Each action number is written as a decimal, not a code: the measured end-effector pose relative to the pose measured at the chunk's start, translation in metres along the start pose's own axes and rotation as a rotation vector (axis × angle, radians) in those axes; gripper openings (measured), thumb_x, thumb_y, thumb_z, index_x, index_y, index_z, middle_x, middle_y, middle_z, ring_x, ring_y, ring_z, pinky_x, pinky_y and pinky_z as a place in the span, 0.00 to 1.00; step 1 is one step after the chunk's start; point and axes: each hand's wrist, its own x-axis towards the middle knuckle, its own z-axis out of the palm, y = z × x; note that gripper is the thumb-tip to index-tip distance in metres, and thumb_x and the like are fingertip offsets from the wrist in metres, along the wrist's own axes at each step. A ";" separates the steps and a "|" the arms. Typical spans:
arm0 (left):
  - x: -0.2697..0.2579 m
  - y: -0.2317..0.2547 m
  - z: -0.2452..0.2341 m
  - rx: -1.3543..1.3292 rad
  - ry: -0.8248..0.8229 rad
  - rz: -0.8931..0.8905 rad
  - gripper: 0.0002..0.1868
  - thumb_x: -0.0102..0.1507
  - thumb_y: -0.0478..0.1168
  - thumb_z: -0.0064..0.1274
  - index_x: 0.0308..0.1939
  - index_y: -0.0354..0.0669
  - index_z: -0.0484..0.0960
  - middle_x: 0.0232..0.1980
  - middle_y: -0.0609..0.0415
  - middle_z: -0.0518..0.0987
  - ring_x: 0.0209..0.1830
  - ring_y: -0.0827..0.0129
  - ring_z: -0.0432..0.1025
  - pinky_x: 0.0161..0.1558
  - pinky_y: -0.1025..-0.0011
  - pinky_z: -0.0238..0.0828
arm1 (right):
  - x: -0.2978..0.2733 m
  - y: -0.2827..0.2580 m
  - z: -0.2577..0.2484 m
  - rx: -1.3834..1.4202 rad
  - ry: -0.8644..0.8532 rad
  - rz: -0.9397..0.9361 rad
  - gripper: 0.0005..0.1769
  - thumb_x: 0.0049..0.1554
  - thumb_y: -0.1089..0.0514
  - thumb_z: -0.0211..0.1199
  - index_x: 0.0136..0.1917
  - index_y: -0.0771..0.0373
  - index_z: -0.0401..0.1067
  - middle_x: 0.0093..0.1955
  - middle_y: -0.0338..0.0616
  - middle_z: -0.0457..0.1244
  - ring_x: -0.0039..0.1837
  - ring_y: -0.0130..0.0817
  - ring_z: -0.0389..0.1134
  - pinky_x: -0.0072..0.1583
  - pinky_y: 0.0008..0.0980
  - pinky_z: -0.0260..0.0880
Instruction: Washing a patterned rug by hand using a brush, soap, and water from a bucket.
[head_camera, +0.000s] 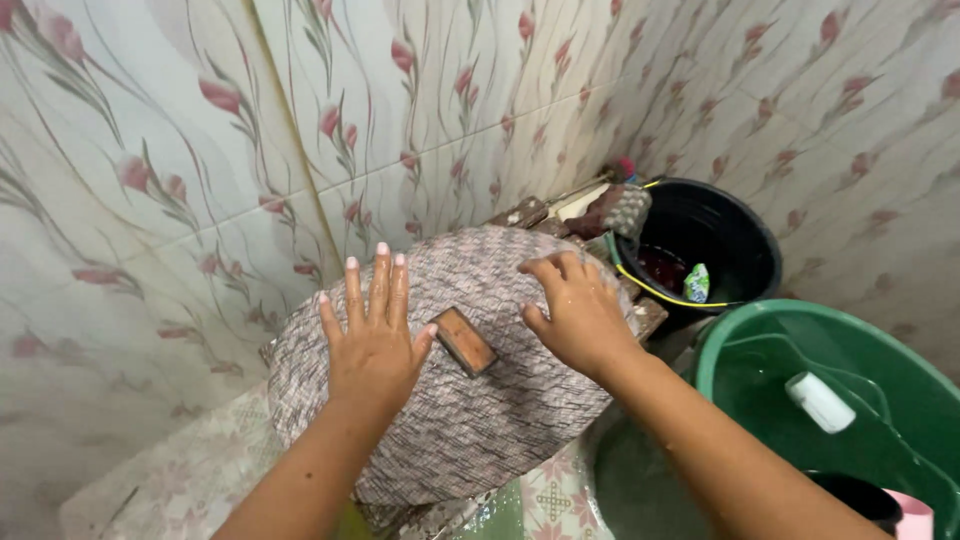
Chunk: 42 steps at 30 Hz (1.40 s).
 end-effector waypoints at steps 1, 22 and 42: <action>-0.002 -0.008 0.017 0.003 -0.015 -0.014 0.48 0.63 0.61 0.46 0.79 0.43 0.46 0.83 0.51 0.40 0.82 0.47 0.36 0.70 0.32 0.38 | 0.005 0.000 0.022 0.008 -0.018 -0.006 0.28 0.52 0.49 0.67 0.65 0.51 0.68 0.64 0.50 0.59 0.66 0.54 0.60 0.63 0.55 0.62; -0.054 -0.086 0.181 0.055 -0.025 -0.253 0.37 0.64 0.61 0.35 0.73 0.48 0.65 0.80 0.42 0.52 0.80 0.43 0.44 0.70 0.30 0.32 | 0.089 0.084 0.268 -0.130 0.056 0.325 0.27 0.63 0.47 0.56 0.73 0.54 0.60 0.61 0.61 0.55 0.59 0.52 0.57 0.60 0.47 0.62; -0.061 -0.081 0.179 0.090 0.091 -0.225 0.30 0.66 0.48 0.38 0.70 0.40 0.70 0.78 0.41 0.60 0.79 0.43 0.53 0.70 0.30 0.41 | 0.060 0.014 0.291 -0.246 0.175 0.061 0.24 0.67 0.43 0.49 0.62 0.66 0.64 0.54 0.57 0.57 0.53 0.44 0.55 0.53 0.50 0.62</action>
